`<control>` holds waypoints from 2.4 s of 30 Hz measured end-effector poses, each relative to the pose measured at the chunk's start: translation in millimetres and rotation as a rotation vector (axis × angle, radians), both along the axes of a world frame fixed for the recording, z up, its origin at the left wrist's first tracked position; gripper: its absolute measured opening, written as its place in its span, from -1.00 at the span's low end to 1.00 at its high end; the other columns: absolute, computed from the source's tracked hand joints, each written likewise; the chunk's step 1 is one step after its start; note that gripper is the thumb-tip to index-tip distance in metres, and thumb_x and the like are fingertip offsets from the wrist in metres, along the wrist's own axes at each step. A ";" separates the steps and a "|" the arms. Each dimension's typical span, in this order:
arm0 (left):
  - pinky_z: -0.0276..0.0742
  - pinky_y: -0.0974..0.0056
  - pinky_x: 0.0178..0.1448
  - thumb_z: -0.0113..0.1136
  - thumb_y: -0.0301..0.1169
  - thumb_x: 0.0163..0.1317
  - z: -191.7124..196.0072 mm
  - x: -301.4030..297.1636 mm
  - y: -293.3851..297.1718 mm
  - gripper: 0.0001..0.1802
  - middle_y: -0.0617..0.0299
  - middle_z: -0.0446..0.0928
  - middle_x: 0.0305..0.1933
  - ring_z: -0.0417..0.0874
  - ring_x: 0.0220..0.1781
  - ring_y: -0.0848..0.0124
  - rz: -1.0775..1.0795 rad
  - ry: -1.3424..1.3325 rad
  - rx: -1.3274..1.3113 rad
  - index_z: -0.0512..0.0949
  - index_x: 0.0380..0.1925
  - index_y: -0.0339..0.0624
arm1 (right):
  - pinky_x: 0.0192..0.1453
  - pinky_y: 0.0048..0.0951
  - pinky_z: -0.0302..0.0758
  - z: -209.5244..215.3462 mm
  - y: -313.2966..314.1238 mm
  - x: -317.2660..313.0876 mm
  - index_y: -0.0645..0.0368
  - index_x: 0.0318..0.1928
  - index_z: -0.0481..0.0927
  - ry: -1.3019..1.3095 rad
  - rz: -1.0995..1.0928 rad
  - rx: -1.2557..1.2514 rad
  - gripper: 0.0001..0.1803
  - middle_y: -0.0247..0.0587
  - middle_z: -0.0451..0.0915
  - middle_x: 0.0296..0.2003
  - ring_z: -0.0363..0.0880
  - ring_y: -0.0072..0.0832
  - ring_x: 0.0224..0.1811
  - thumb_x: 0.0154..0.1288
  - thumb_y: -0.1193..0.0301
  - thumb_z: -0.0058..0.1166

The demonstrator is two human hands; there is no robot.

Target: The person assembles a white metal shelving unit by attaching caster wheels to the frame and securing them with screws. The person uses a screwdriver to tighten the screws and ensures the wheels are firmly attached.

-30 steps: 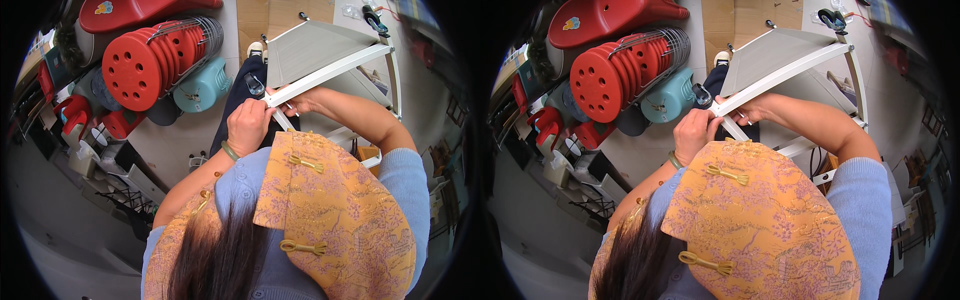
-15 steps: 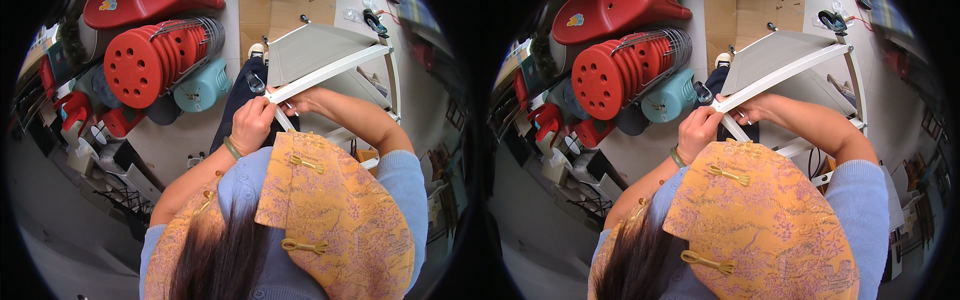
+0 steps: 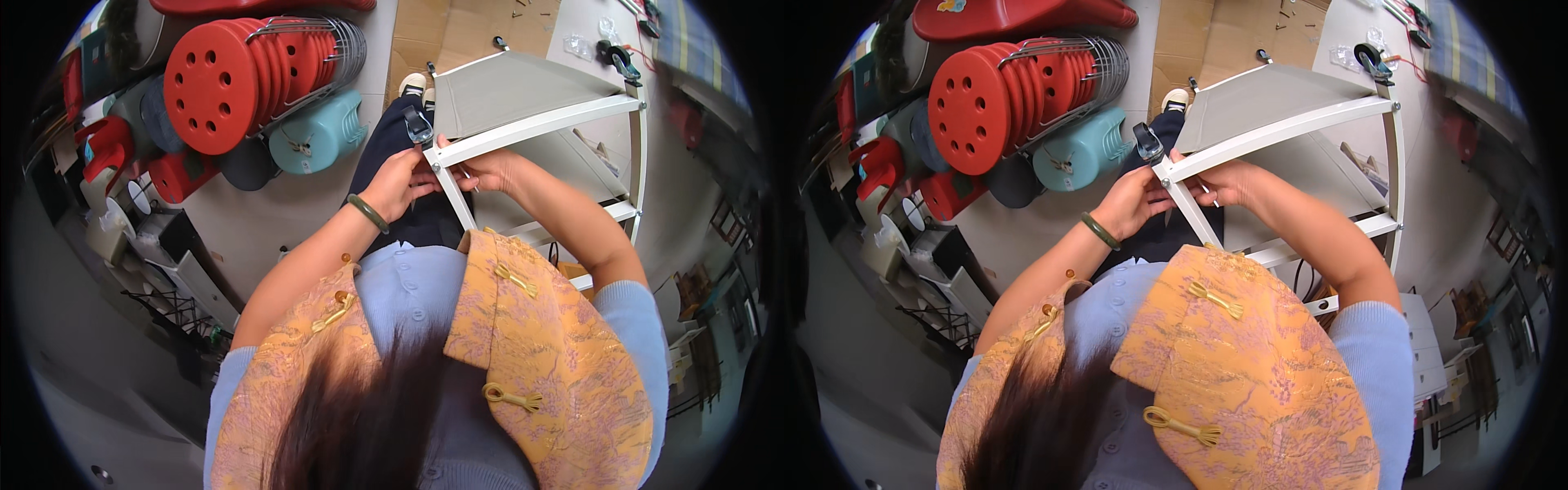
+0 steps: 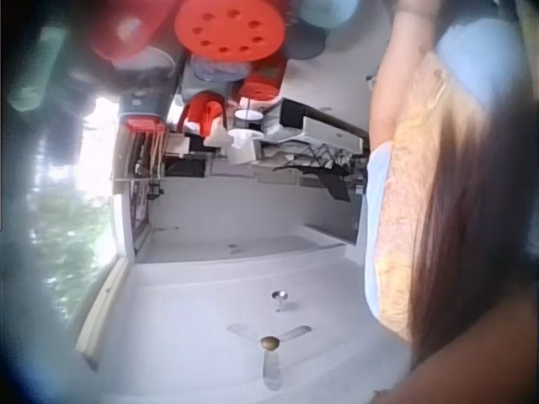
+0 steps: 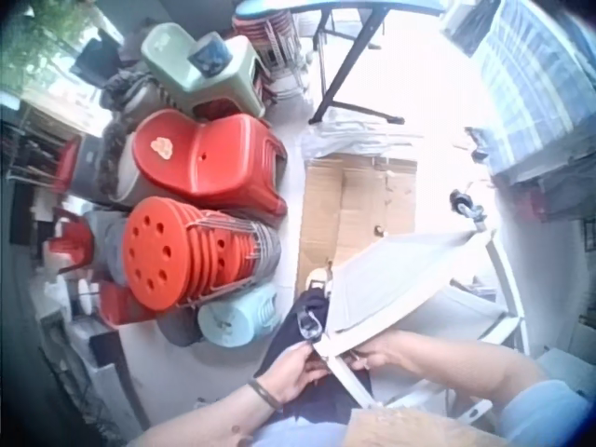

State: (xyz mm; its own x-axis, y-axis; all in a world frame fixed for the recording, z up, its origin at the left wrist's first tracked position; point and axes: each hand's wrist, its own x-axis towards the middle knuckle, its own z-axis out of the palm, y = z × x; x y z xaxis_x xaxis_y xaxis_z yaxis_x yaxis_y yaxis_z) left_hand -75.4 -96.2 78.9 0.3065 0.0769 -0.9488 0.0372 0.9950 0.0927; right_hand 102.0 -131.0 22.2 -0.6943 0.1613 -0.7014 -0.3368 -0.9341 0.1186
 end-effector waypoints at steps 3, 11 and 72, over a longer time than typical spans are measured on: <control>0.33 0.16 0.22 -0.12 -0.17 0.40 -1.8 4.4 2.2 -0.68 0.24 0.48 0.05 0.44 0.11 0.38 0.014 -0.031 -0.083 0.49 -0.03 -0.07 | -0.80 -0.72 0.09 -6.6 -7.6 3.7 0.15 -0.20 0.54 -0.162 -0.028 0.079 -0.52 -0.22 0.53 -0.46 0.48 -0.48 -0.55 0.30 -0.05 0.03; 0.49 0.14 0.11 -0.17 -0.24 0.40 -28.2 23.5 -3.0 -0.67 0.16 0.58 -0.21 0.58 -0.12 0.26 0.277 -0.212 -0.351 0.56 -0.15 -0.16 | -0.55 -0.65 0.26 36.7 -63.0 29.8 0.24 -0.12 0.51 -0.686 -0.097 0.134 -0.76 -0.31 0.51 -0.41 0.35 -0.67 -0.51 0.39 0.32 -0.05; 0.39 0.16 0.08 -0.21 -0.16 0.42 -57.6 31.8 -45.6 -0.69 0.27 0.60 -0.19 0.57 -0.11 0.33 0.563 -0.530 -0.174 0.53 -0.18 -0.01 | -0.42 -0.32 0.47 132.3 -8.7 -60.2 0.17 -0.41 0.53 -1.831 0.935 1.509 -0.92 -0.25 0.59 -0.50 0.57 -0.34 -0.51 0.13 0.46 0.17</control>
